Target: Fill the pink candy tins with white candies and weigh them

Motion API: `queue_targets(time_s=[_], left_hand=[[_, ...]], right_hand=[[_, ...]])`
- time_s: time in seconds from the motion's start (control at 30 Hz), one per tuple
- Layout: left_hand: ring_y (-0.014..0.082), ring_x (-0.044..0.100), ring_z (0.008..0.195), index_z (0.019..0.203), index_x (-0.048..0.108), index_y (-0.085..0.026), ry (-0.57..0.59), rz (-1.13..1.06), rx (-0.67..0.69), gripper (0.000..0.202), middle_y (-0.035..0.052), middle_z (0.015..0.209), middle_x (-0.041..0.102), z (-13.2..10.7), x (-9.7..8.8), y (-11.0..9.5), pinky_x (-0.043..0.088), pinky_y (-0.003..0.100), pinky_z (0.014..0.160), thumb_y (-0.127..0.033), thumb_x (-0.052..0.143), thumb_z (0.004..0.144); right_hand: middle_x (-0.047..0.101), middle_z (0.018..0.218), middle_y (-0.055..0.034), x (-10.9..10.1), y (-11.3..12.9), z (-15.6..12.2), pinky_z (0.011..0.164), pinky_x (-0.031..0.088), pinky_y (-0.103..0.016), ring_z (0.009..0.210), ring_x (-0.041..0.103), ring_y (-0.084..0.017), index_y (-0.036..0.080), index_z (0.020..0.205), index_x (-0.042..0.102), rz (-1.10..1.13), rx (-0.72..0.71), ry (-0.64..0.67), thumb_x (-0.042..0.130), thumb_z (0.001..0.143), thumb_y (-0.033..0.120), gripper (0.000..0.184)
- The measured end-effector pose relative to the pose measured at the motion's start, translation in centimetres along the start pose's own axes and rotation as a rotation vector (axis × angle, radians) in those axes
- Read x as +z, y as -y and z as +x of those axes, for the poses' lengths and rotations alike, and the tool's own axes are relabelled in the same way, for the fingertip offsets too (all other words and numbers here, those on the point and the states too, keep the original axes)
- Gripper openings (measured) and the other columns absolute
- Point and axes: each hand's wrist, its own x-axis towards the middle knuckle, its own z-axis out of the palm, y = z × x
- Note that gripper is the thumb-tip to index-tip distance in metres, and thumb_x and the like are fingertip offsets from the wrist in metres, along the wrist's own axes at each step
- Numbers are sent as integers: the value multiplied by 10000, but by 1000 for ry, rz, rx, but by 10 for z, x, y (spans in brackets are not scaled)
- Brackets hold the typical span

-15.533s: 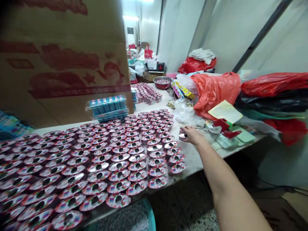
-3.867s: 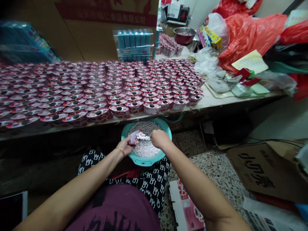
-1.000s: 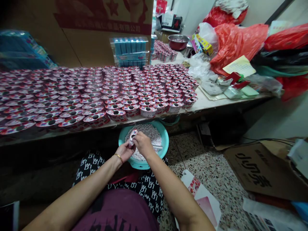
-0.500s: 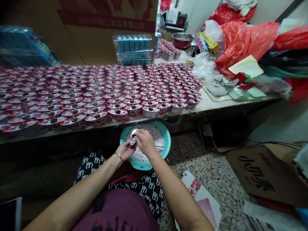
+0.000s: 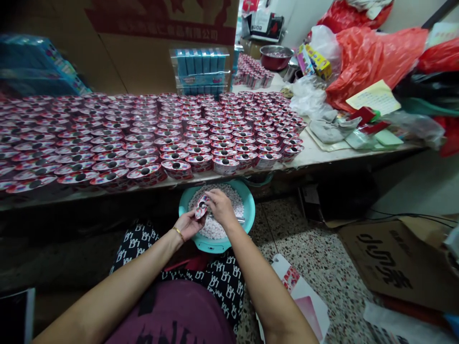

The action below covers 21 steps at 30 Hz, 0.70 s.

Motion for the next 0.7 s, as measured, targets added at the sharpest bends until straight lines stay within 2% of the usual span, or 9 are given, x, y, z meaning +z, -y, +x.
queue_targets(time_s=[0.1, 0.2, 0.27, 0.33, 0.47, 0.53, 0.57, 0.63, 0.7], left_hand=[[136, 612, 625, 813, 567, -95, 7, -31, 3, 163, 72, 680, 626, 0, 0, 2, 494, 209, 519, -120, 410, 848], [129, 604, 609, 822, 577, -98, 7, -29, 6, 160, 64, 667, 623, 2, -2, 1, 492, 211, 533, -123, 421, 844], [130, 602, 612, 869, 583, -101, 14, -11, 5, 164, 66, 696, 629, 3, -3, 1, 488, 218, 535, -148, 427, 847], [128, 603, 634, 941, 579, -111, 49, -1, 23, 184, 69, 753, 638, 4, -2, 1, 491, 228, 566, -166, 428, 851], [122, 607, 739, 1061, 542, -162, 182, 67, 132, 238, 67, 893, 637, -3, 10, 12, 496, 249, 695, -162, 428, 853], [140, 607, 806, 1132, 500, -234, 279, 164, 127, 294, 55, 988, 619, -11, 18, 18, 491, 295, 747, -202, 468, 842], [156, 605, 838, 1170, 467, -279, 314, 221, 100, 343, 51, 1041, 603, -15, 22, 19, 488, 324, 762, -233, 496, 831], [187, 601, 884, 1223, 403, -330, 313, 339, 44, 447, 60, 1130, 565, -23, 26, 17, 483, 357, 766, -282, 547, 802], [195, 598, 907, 1238, 387, -301, 250, 431, 43, 500, 89, 1186, 535, -30, 27, 10, 482, 332, 754, -288, 581, 776]], right_hand=[[612, 959, -68, 2, 1, 0, 830, 415, -288, 913, 521, -160, 187, 928, 663, -61, -86, 31, 498, 816, 183, 199], [633, 953, -54, 1, 4, -5, 837, 418, -283, 902, 531, -146, 192, 952, 651, 51, -102, -34, 462, 837, 183, 221], [638, 953, -53, 0, 8, -8, 843, 419, -272, 897, 544, -135, 183, 988, 632, 131, -15, -114, 437, 852, 211, 239], [634, 962, -66, 0, 15, -9, 839, 423, -285, 891, 557, -151, 168, 1039, 608, 114, 130, -145, 467, 836, 282, 272], [623, 1001, -102, -11, 32, -16, 803, 440, -326, 879, 575, -207, 132, 1223, 482, -7, 365, -33, 590, 718, 352, 562], [624, 1019, -73, -35, 30, -23, 793, 449, -306, 871, 582, -188, 163, 1238, 463, 47, 390, 8, 576, 707, 300, 560], [625, 1022, -54, -54, 25, -27, 785, 454, -291, 859, 584, -171, 183, 1221, 477, 77, 389, 16, 557, 709, 273, 526], [624, 1024, -36, -106, 5, -34, 772, 457, -271, 844, 582, -154, 199, 1168, 519, 48, 367, 23, 529, 708, 242, 462], [613, 1041, -48, -172, -27, -36, 788, 444, -274, 873, 568, -164, 193, 1137, 544, -163, 345, 5, 519, 705, 240, 435]])
